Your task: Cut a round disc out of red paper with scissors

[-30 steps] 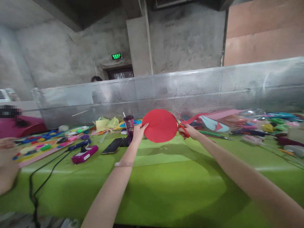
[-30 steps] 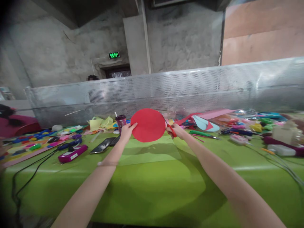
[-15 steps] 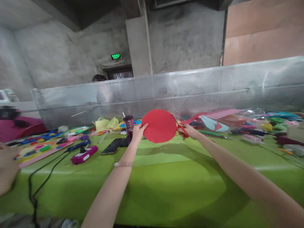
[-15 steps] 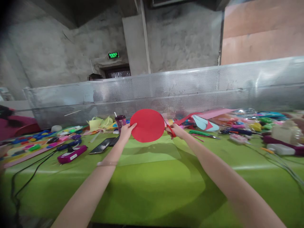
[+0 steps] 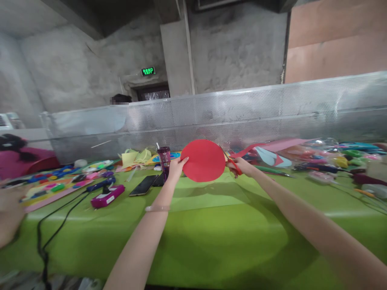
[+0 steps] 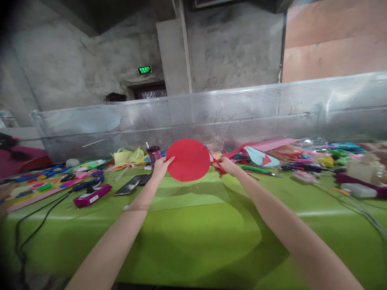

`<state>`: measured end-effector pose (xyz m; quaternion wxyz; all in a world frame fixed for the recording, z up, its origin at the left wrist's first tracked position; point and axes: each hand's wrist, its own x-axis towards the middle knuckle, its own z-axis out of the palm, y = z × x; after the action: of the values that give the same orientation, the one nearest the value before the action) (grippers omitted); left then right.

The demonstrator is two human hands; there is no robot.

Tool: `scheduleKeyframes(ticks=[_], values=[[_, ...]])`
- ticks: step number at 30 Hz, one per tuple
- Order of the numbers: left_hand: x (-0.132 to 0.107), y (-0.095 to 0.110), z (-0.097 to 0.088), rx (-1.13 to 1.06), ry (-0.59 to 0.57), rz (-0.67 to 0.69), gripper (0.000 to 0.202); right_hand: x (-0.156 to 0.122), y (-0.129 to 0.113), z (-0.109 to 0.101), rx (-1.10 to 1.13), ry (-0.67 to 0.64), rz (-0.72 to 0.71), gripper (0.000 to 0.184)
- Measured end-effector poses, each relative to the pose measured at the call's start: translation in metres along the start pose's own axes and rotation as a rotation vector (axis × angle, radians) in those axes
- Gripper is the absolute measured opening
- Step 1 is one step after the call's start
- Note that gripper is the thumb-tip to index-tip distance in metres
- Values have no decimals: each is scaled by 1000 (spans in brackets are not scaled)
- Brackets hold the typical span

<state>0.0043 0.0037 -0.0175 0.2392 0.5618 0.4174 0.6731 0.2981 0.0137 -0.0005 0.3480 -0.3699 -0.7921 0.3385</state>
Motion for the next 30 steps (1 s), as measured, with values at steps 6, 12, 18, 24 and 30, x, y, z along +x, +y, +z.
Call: scheduleKeyframes(ticks=[6, 12, 18, 24, 30], values=[[-1, 0, 1, 7, -10, -9, 36, -1, 3, -4, 66, -6, 50, 37], [-1, -3, 2, 10, -56, -28, 34, -3, 4, -7, 62, -5, 21, 30], [0, -5, 3, 3, -79, -27, 36, -3, 2, -4, 42, -18, -14, 28], [1, -8, 2, 22, -85, -18, 38, -1, 1, -2, 46, -27, -5, 30], [2, -9, 2, 24, -84, -14, 39, -3, -1, -1, 31, 4, -18, 31]])
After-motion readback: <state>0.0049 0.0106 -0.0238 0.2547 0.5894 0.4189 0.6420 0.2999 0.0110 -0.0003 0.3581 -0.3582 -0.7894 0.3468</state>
